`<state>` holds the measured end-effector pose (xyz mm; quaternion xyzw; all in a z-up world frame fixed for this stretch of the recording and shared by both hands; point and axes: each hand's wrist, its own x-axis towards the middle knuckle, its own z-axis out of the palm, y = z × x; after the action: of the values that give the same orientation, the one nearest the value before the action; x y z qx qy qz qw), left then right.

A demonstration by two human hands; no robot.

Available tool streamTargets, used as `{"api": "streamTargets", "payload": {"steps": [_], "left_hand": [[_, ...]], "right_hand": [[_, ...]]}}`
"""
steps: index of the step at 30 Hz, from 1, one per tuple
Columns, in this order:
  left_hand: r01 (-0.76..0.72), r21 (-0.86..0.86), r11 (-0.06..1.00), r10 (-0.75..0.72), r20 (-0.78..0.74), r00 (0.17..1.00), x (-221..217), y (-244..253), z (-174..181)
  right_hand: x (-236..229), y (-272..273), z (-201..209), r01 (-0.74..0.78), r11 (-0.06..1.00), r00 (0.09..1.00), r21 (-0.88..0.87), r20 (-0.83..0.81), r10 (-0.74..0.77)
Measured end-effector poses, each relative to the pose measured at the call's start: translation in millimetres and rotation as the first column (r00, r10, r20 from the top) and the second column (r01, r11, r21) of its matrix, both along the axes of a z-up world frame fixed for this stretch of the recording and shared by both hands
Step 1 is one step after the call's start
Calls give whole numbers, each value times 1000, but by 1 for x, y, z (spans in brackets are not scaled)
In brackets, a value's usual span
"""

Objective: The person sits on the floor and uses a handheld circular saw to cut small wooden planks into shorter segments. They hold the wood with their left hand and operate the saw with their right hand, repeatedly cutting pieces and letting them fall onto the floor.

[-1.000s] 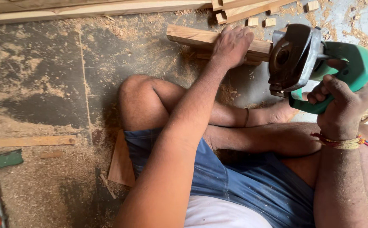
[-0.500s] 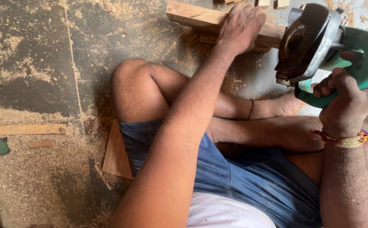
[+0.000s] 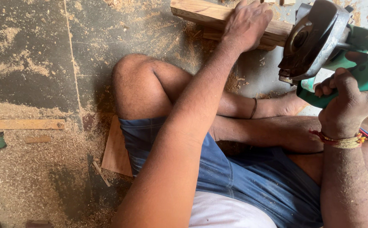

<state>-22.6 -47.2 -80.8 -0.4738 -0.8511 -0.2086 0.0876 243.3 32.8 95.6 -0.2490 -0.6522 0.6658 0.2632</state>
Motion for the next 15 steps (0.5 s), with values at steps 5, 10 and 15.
{"api": "streamTargets", "payload": {"steps": [5,10,15], "left_hand": [[-4,-52,999,5,14,1000,-2,4,-3],[-43,-43,998,47,91,995,-4,8,-15],[-130,59,990,106,308,945,-3,14,-30]], "right_hand": [[4,1,-7,-13,999,1000,31,9,12],[8,10,-24,-1,999,999,-53,-32,-1],[14,29,-44,-7,982,1000,-188,13,9]]}}
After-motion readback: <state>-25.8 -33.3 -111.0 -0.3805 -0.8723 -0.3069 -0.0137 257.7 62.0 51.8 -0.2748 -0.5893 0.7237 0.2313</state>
